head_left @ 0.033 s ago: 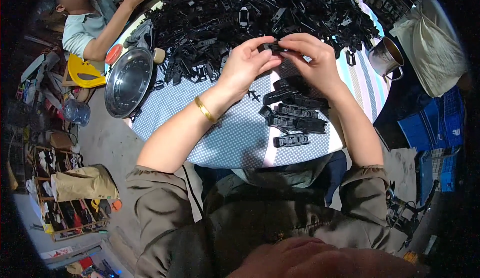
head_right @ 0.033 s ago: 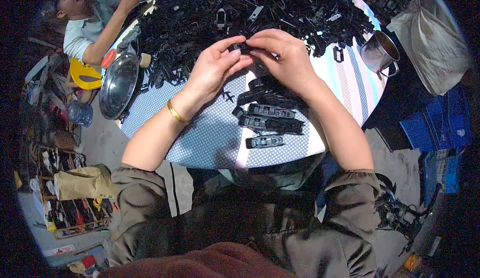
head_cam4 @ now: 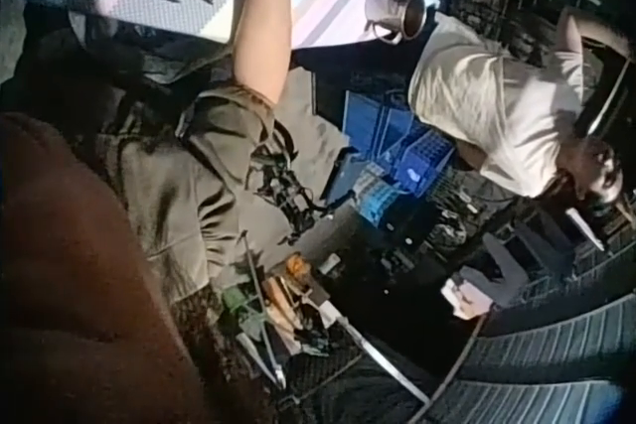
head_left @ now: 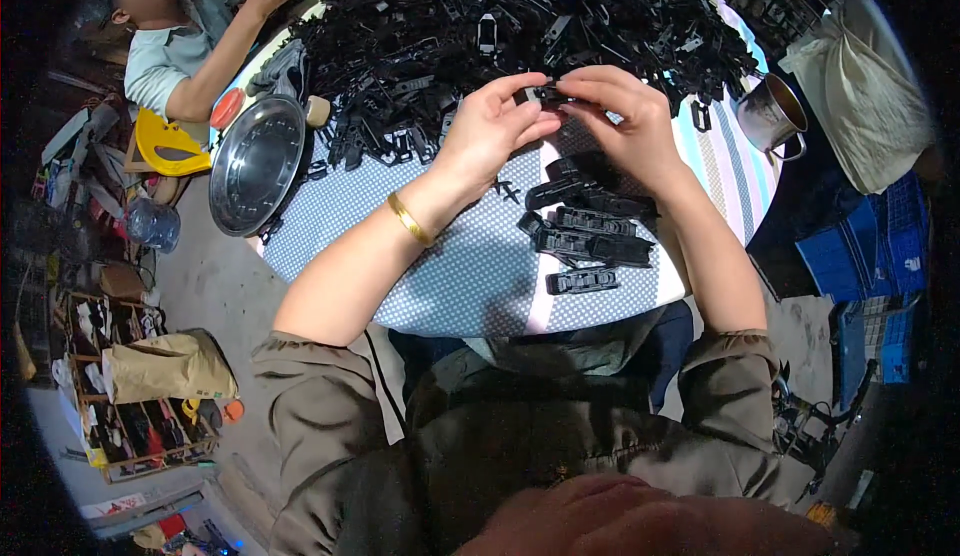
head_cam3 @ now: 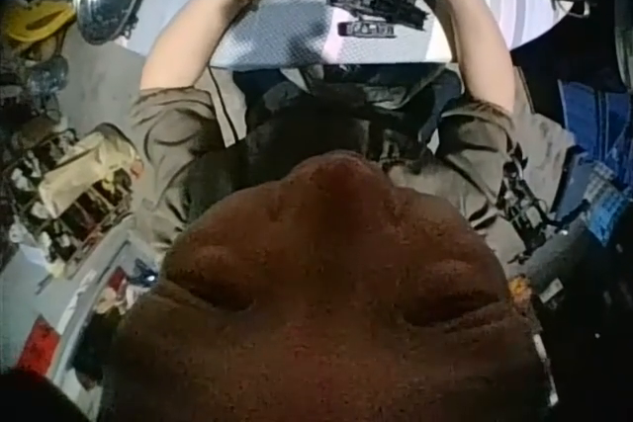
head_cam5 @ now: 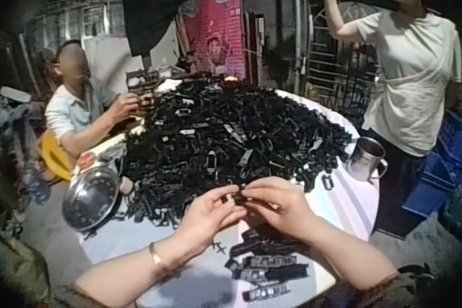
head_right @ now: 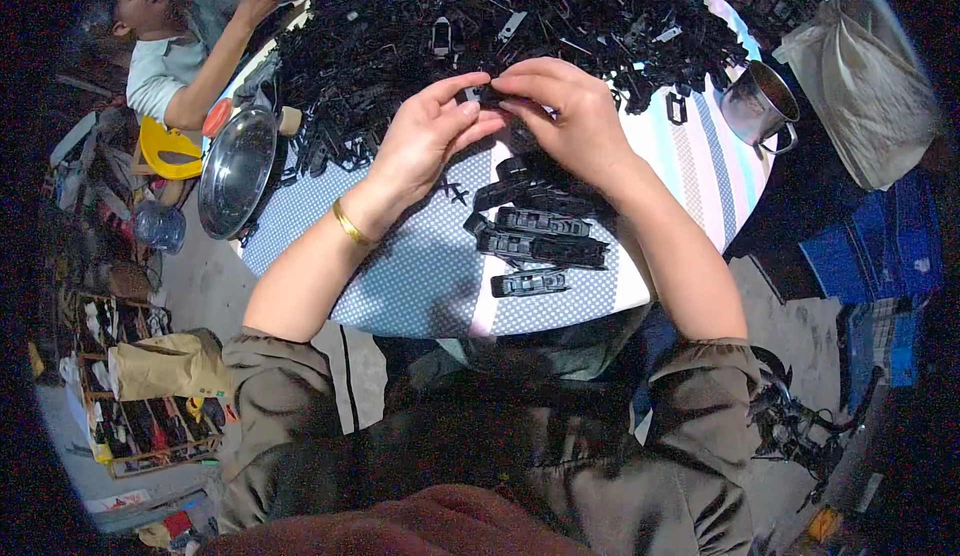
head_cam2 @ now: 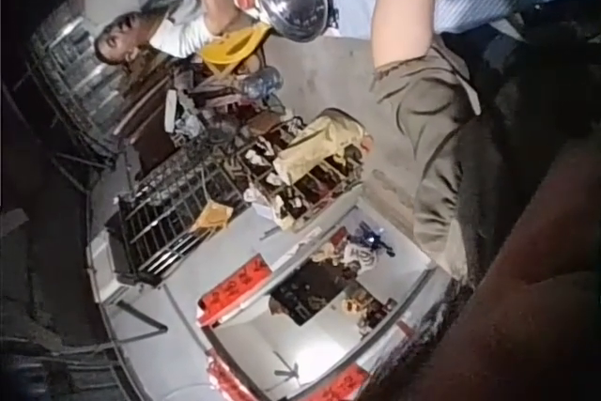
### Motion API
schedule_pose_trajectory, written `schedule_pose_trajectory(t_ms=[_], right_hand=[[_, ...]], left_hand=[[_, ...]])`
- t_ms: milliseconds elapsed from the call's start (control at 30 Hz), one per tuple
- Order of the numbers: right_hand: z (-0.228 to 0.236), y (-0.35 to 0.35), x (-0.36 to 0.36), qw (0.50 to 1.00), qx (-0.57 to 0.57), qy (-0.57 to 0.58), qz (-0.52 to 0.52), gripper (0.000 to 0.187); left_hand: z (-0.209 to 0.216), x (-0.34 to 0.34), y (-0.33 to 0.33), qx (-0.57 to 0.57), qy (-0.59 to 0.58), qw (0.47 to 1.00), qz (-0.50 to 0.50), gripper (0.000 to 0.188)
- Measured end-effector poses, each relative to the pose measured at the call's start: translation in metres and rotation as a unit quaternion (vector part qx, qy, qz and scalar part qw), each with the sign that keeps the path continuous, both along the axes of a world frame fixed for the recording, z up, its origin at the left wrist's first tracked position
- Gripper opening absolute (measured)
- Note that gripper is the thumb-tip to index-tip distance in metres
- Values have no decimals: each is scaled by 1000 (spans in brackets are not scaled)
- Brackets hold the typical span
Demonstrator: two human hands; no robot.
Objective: Sorting and inspecting a large pile of black plastic clips on a workbench.
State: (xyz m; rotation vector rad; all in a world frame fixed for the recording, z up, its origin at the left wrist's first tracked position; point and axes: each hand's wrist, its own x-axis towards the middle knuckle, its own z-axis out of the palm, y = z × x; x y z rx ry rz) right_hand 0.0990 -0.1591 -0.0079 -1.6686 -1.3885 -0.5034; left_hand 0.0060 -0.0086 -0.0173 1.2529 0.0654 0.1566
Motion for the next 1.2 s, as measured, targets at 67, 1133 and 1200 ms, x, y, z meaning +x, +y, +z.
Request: schedule_pose_trajectory(t_ms=[67, 1133, 1200], right_hand=[[1, 0, 0, 1000, -5, -21, -3, 24], [20, -38, 39, 937, -133, 151, -287, 31], [15, -48, 50, 882, -307, 105, -343, 36]], left_hand=[[-2, 2, 1, 7, 0, 1000, -6, 33], [3, 4, 6, -14, 22, 999, -47, 40], [-1, 7, 6, -5, 44, 998, -51, 39]])
